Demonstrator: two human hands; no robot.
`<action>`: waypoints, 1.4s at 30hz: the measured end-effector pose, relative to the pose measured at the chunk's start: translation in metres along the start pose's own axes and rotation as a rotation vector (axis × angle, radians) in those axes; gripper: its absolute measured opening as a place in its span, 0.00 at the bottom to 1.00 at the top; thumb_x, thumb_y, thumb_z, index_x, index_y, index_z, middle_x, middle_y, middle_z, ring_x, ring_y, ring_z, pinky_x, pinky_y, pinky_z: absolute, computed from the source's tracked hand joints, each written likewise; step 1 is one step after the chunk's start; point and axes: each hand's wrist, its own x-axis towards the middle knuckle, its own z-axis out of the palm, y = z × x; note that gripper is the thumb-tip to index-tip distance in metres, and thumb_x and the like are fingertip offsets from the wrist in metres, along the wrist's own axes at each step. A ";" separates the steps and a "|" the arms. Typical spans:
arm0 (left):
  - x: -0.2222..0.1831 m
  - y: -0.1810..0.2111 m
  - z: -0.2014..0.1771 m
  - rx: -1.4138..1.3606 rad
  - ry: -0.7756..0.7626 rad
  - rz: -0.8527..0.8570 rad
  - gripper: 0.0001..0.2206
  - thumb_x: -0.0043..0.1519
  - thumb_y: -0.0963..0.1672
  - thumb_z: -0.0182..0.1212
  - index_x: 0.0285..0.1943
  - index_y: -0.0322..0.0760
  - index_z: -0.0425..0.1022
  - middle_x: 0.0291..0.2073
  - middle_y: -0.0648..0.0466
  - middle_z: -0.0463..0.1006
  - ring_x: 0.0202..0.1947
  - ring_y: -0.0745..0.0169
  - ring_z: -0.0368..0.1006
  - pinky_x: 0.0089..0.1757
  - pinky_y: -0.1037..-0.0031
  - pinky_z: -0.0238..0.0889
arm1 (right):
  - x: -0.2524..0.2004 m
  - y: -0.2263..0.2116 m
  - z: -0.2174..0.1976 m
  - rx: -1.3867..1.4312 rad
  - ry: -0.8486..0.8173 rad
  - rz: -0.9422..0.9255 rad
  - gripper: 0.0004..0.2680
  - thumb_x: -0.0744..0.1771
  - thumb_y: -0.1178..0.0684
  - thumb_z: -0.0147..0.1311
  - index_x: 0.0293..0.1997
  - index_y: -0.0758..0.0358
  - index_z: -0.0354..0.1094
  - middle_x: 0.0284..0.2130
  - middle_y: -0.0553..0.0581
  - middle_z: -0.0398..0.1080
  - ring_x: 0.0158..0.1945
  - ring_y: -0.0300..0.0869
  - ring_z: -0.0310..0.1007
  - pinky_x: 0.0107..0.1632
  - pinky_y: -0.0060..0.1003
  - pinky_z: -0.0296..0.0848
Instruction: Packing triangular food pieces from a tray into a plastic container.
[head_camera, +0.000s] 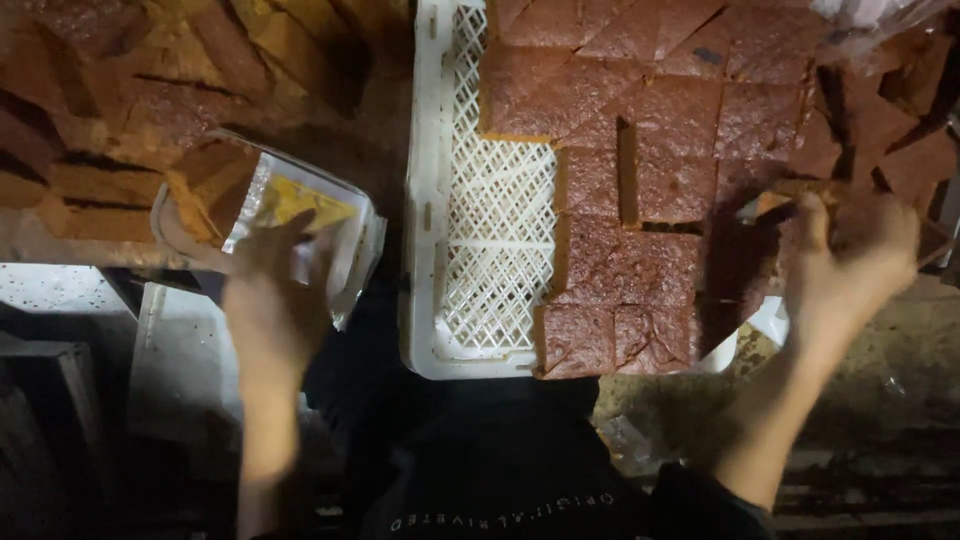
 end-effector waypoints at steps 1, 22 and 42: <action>0.002 0.008 0.002 -0.053 -0.084 0.065 0.13 0.70 0.45 0.59 0.59 0.33 0.77 0.56 0.40 0.78 0.48 0.40 0.74 0.47 0.53 0.65 | 0.017 -0.042 -0.010 0.252 -0.096 0.001 0.09 0.72 0.66 0.71 0.52 0.72 0.71 0.43 0.65 0.73 0.43 0.50 0.70 0.41 0.41 0.69; 0.001 0.010 0.021 0.003 0.291 0.158 0.22 0.60 0.53 0.78 0.22 0.45 0.68 0.16 0.53 0.65 0.19 0.51 0.69 0.29 0.74 0.63 | 0.002 -0.139 -0.023 0.340 -0.392 0.116 0.18 0.70 0.52 0.63 0.58 0.72 0.55 0.41 0.85 0.69 0.38 0.78 0.73 0.39 0.69 0.72; 0.001 0.021 0.013 -0.320 0.069 -0.188 0.14 0.56 0.34 0.54 0.49 0.40 0.68 0.42 0.42 0.75 0.36 0.33 0.79 0.31 0.58 0.74 | 0.000 -0.193 0.009 0.780 -0.443 0.212 0.15 0.68 0.57 0.57 0.56 0.63 0.54 0.52 0.81 0.68 0.52 0.80 0.68 0.54 0.71 0.65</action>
